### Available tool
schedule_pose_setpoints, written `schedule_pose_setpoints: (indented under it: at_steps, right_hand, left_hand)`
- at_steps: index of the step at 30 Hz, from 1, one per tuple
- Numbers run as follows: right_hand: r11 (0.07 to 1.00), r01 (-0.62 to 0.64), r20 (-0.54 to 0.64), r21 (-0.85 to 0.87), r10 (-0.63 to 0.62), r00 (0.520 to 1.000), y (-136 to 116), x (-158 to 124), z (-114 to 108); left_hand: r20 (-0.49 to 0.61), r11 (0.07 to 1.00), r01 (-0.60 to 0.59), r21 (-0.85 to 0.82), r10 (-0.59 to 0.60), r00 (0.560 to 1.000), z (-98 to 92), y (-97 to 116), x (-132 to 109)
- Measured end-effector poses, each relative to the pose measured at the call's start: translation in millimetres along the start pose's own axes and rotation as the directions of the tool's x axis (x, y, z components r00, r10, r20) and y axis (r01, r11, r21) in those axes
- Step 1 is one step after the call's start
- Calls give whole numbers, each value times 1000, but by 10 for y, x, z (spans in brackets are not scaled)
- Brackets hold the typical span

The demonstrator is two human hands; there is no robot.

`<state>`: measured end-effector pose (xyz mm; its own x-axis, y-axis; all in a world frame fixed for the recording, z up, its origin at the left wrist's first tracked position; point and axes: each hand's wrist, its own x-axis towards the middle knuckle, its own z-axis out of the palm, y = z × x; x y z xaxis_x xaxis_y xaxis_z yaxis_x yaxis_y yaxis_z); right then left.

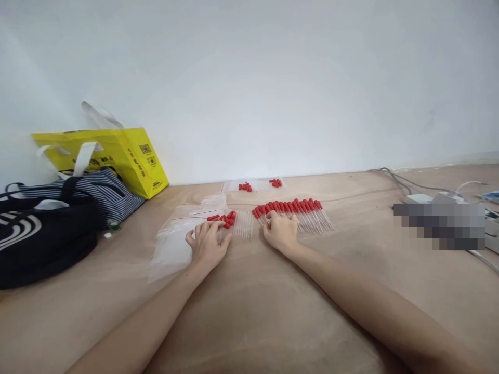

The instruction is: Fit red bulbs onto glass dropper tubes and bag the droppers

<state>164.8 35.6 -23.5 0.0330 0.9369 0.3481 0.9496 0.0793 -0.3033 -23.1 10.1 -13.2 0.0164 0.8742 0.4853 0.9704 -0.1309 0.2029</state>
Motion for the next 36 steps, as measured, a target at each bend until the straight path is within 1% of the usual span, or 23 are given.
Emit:
schedule_pose_setpoints:
  at_steps: [2,4,6,8,12,17,21,24,33,36]
  right_hand:
    - [1000,-8,11,-3,8,1000,8,-2,-7]
    - [1000,1,-17,-6,-1,1000,15,-4,-18]
    - [1000,29,-56,-3,-30,998,8,-9,-31]
    - [998,62,-65,7,-62,996,-28,-13,-43]
    - [997,77,19,5,-77,997,-185,8,-49]
    - [999,19,152,-42,-12,988,-370,111,-43]
    - [999,-11,213,-40,19,977,-424,194,-54]
    - [999,-20,255,-44,31,966,-438,238,-59]
    - [998,-47,318,-53,61,946,-460,256,-73]
    - [999,-12,262,-38,22,965,-403,198,-135]
  left_hand:
    - [5,1000,9,14,-9,1000,9,-12,11]
    - [2,1000,8,30,-8,1000,15,-22,21]
    - [-8,999,1,51,-1,1000,21,-37,35]
    - [-27,997,-3,83,5,1000,27,-66,57]
    - [-56,987,-3,158,12,998,35,-144,121]
    - [0,984,-15,176,15,1000,25,-181,175]
    - [24,985,-25,169,21,999,39,-186,201]
    - [14,985,-13,173,11,1000,63,-202,231]
    - [-19,977,-17,213,21,1000,70,-171,250]
    - [-63,978,0,210,13,998,40,-140,217]
